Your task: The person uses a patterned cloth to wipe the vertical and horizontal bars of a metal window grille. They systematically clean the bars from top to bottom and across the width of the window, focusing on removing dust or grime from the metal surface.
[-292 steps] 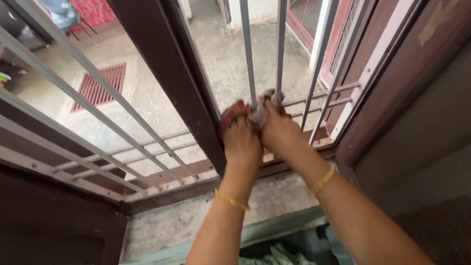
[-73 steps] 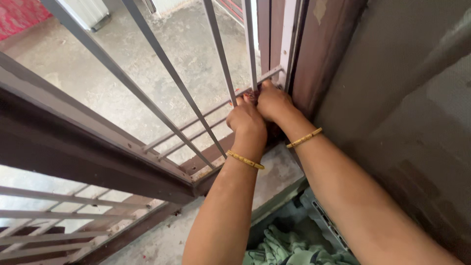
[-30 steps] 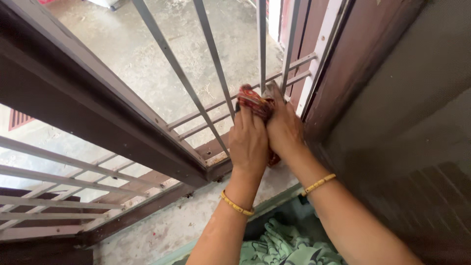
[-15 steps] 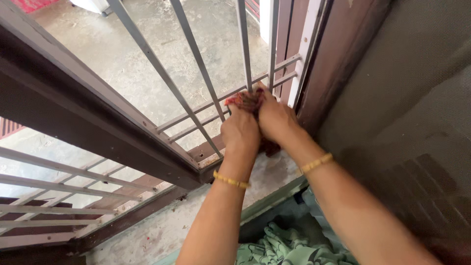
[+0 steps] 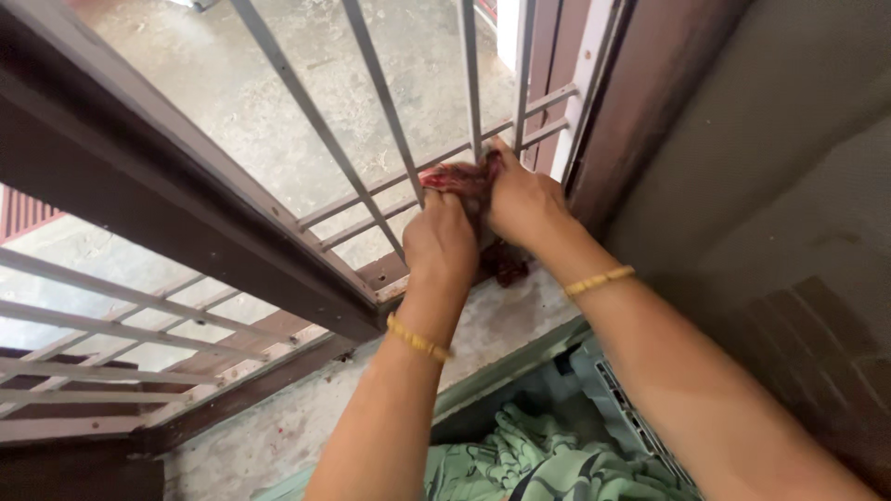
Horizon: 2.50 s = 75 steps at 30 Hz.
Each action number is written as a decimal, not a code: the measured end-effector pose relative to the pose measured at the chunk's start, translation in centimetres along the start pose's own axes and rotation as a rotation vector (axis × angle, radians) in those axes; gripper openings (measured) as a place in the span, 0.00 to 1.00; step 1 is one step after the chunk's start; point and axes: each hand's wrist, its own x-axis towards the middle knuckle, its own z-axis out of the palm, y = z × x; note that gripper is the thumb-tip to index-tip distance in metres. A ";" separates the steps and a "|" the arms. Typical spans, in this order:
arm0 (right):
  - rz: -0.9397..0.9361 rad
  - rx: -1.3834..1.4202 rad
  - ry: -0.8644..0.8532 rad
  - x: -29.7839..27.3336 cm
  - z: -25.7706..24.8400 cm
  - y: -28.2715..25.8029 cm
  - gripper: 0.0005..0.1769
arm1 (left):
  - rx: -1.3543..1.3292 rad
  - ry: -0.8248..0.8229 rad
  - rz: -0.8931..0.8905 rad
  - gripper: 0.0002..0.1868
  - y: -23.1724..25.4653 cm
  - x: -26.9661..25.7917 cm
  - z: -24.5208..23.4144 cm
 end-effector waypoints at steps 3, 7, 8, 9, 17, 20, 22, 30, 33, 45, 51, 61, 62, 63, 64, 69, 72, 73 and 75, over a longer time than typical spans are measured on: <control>-0.119 -0.159 0.022 -1.0 1.2 0.8 0.28 | 0.059 -0.029 0.031 0.21 -0.5 -0.4 0.3; -0.002 -0.010 0.030 1.3 1.2 0.8 0.32 | 0.187 -0.072 0.016 0.14 0.5 3.1 1.8; 0.050 0.046 0.033 2.3 0.8 0.5 0.35 | 0.174 -0.068 -0.013 0.14 0.8 4.0 2.0; 0.047 0.045 0.048 2.9 0.4 0.3 0.31 | 0.160 -0.065 -0.042 0.14 1.0 4.6 2.1; 0.010 0.349 0.270 -1.5 1.3 -0.2 0.33 | -0.277 0.138 0.065 0.17 -0.6 -1.7 -0.7; -0.422 0.540 0.704 -3.3 1.8 -0.1 0.18 | -0.527 0.212 0.116 0.27 -0.6 -4.5 -1.8; -0.293 0.548 0.768 -4.7 2.4 -0.8 0.16 | -0.659 0.379 0.135 0.33 -0.5 -5.9 -2.4; -0.233 0.525 0.556 -4.0 3.9 -6.0 0.30 | -0.574 0.630 0.123 0.29 -2.1 -6.2 -3.1; -0.058 0.355 0.266 -3.7 4.3 -5.7 0.38 | -0.413 0.587 0.158 0.25 -2.8 -6.1 -2.5; -0.323 0.126 0.195 2.6 5.9 -3.0 0.18 | -0.099 0.488 0.034 0.20 -1.0 -5.1 -2.0; -0.357 0.034 0.145 2.0 4.9 -2.9 0.24 | -0.086 0.240 -0.036 0.12 -1.3 -3.7 -3.7; -0.377 0.023 0.130 1.4 4.6 -2.7 0.24 | 0.104 0.029 -0.036 0.12 -1.2 -1.6 -2.8; -0.433 0.052 0.147 2.1 4.5 -2.6 0.21 | 0.103 0.044 -0.045 0.12 -1.2 -1.3 -2.7; -0.405 0.046 0.138 2.5 4.6 -2.7 0.21 | 0.101 0.059 -0.054 0.12 -1.1 -1.1 -2.6; -0.378 0.040 0.130 2.6 4.7 -2.8 0.21 | 0.100 0.074 -0.063 0.12 -1.1 -1.2 -2.6; -0.346 0.249 0.396 -1.1 5.1 -3.7 0.20 | -0.151 0.302 0.132 0.27 -3.1 -5.5 -2.9; -0.304 0.506 0.529 -4.9 5.5 -4.4 0.14 | -0.303 0.424 0.171 0.33 -3.2 -9.2 -2.6; -0.232 0.553 0.498 -6.1 5.6 -4.7 0.12 | -0.345 0.467 0.177 0.35 -3.2 -10.1 -2.4; -0.300 0.597 0.554 -6.8 5.6 -5.6 0.13 | -0.299 0.525 0.151 0.35 -3.7 -10.8 -2.2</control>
